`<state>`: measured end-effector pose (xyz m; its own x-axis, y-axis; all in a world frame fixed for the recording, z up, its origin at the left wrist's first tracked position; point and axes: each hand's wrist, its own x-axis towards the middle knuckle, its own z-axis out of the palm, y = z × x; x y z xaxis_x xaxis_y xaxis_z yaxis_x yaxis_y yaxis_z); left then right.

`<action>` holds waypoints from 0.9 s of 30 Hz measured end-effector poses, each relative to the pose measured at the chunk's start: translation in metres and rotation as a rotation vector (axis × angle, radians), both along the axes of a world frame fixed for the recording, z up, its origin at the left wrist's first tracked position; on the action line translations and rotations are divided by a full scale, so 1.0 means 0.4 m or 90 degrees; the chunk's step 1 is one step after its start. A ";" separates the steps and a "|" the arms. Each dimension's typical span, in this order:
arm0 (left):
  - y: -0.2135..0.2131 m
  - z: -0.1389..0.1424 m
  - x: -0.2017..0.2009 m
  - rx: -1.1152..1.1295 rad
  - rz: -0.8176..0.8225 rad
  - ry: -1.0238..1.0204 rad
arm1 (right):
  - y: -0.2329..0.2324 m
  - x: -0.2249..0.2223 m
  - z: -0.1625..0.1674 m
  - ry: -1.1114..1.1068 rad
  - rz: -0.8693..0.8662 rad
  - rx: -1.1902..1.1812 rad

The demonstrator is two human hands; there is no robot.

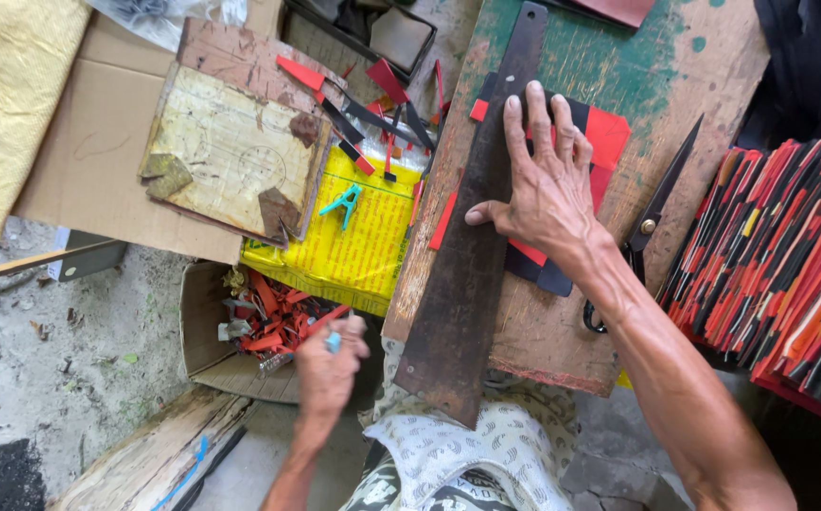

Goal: The person holds a long saw blade steady on the workbench and pulls red and black rubber sheet pieces against its teeth to trim their edges, then stacks the trimmed pieces with a pile of finished pieces at the side. They repeat this trimming cycle on piece after piece throughout the clip.

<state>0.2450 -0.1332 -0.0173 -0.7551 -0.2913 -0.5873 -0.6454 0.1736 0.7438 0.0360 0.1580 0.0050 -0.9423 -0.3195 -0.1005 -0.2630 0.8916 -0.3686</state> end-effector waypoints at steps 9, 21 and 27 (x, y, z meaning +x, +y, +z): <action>-0.036 0.166 -0.307 -0.068 -0.120 0.306 | -0.018 -0.024 0.050 -0.161 -0.028 0.056; -0.066 0.033 -0.832 -0.601 -0.216 0.622 | -0.050 -0.037 0.105 -0.200 -0.050 0.092; -0.077 -0.004 -0.848 -0.624 -0.308 0.542 | -0.053 -0.038 0.104 -0.203 -0.048 0.093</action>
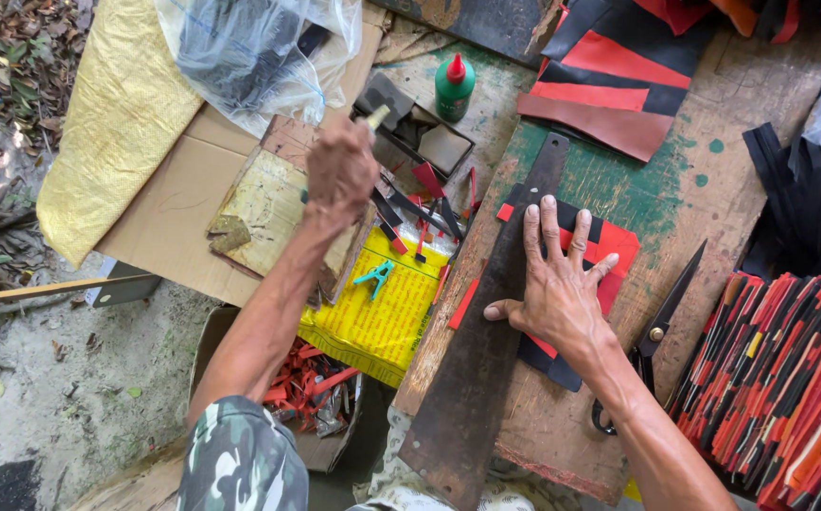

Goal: The person holds a long saw blade steady on the workbench and pulls red and black rubber sheet pieces against its teeth to trim their edges, then stacks the trimmed pieces with a pile of finished pieces at the side. They repeat this trimming cycle on piece after piece throughout the clip.

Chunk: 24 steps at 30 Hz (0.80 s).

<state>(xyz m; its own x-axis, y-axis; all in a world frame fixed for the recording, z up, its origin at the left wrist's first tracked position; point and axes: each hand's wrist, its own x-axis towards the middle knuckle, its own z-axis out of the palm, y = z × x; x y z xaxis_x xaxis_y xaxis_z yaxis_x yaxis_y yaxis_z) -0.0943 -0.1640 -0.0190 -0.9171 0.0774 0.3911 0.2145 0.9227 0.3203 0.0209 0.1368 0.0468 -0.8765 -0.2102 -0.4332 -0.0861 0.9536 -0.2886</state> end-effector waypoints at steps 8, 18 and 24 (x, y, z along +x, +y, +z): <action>-0.005 0.005 -0.009 0.006 0.037 -0.002 | 0.000 -0.003 -0.003 0.002 -0.005 -0.001; -0.008 -0.020 -0.008 -0.044 -0.032 -0.017 | 0.000 -0.005 0.000 -0.041 -0.026 -0.014; -0.005 -0.021 -0.011 -0.016 -0.035 0.002 | 0.004 -0.007 0.003 -0.026 -0.018 -0.004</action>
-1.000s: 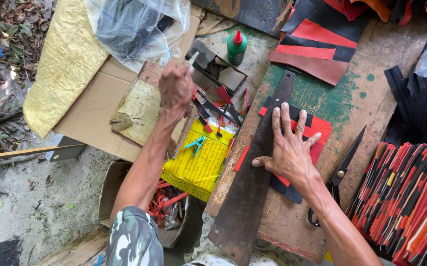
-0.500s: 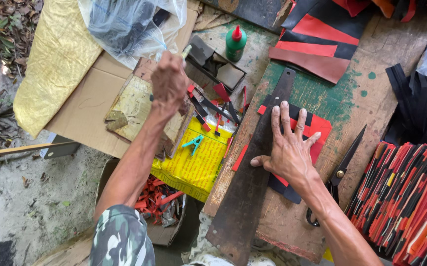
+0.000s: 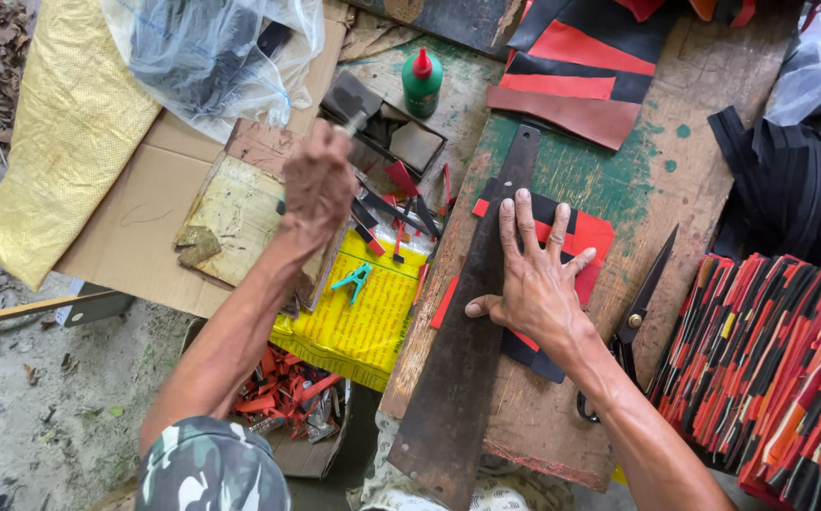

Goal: The person holds a long saw blade steady on the workbench and pulls red and black rubber sheet pieces against its teeth to trim their edges, then stacks the trimmed pieces with a pile of finished pieces at the side. They repeat this trimming cycle on piece after piece throughout the clip.

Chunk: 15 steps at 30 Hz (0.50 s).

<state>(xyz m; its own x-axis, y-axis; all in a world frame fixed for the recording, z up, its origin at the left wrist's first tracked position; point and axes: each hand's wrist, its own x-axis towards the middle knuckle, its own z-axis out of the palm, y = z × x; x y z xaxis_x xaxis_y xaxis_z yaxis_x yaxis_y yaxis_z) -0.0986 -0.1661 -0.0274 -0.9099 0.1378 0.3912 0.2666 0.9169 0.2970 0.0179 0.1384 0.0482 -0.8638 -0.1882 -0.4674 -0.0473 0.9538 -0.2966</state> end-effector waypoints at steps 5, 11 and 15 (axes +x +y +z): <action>-0.011 0.001 0.000 -0.050 0.043 0.015 | -0.002 0.001 0.006 0.008 0.001 0.000; -0.013 -0.012 0.014 0.045 -0.020 0.082 | -0.008 -0.001 0.008 0.004 -0.002 -0.004; -0.013 -0.007 0.013 -0.109 -0.014 0.062 | -0.008 0.000 0.007 0.000 -0.001 -0.002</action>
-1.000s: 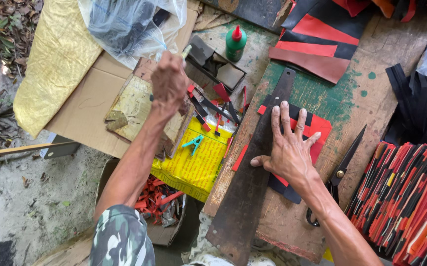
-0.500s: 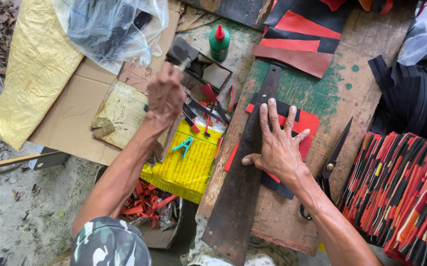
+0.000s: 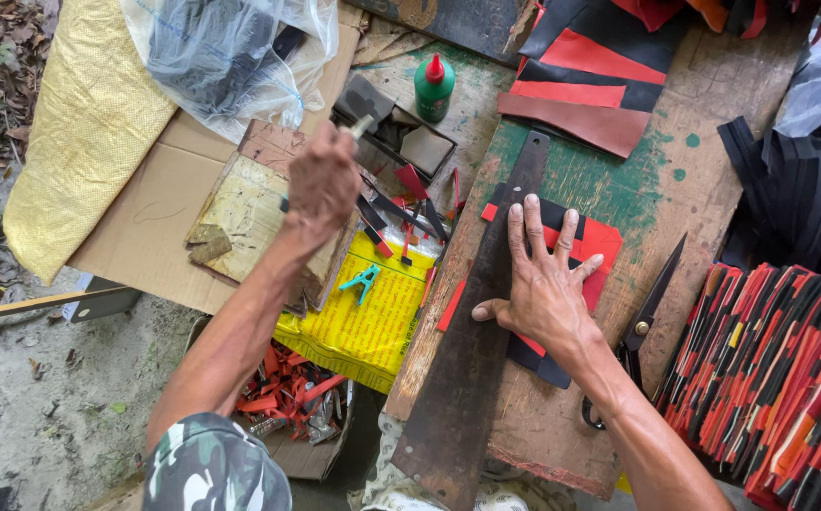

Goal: The person holds a long saw blade steady on the workbench and pulls red and black rubber sheet pieces against its teeth to trim their edges, then stacks the trimmed pieces with a pile of finished pieces at the side. They repeat this trimming cycle on piece after piece throughout the clip.

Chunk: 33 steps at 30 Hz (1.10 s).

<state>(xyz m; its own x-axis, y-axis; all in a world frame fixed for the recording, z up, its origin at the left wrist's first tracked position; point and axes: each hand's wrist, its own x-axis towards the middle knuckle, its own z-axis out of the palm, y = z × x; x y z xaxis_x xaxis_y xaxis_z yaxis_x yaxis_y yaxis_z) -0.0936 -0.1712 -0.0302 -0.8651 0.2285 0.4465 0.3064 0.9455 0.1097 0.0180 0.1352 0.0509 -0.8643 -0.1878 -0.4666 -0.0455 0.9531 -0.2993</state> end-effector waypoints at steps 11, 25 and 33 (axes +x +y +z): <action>-0.019 0.047 -0.057 0.515 0.181 -0.499 | -0.001 0.002 0.000 0.002 0.004 0.013; -0.013 0.047 -0.059 0.426 0.149 -0.334 | -0.009 0.008 0.003 -0.002 -0.004 0.012; -0.007 0.056 -0.066 0.408 0.146 -0.314 | -0.005 -0.003 0.003 0.004 0.005 0.011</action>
<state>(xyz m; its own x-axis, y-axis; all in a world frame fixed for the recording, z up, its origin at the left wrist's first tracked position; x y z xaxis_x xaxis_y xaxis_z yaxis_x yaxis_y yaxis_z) -0.1201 -0.1739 -0.0078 -0.9893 -0.1454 -0.0110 -0.1090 0.6874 0.7181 0.0166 0.1330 0.0520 -0.8655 -0.1872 -0.4646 -0.0554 0.9576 -0.2827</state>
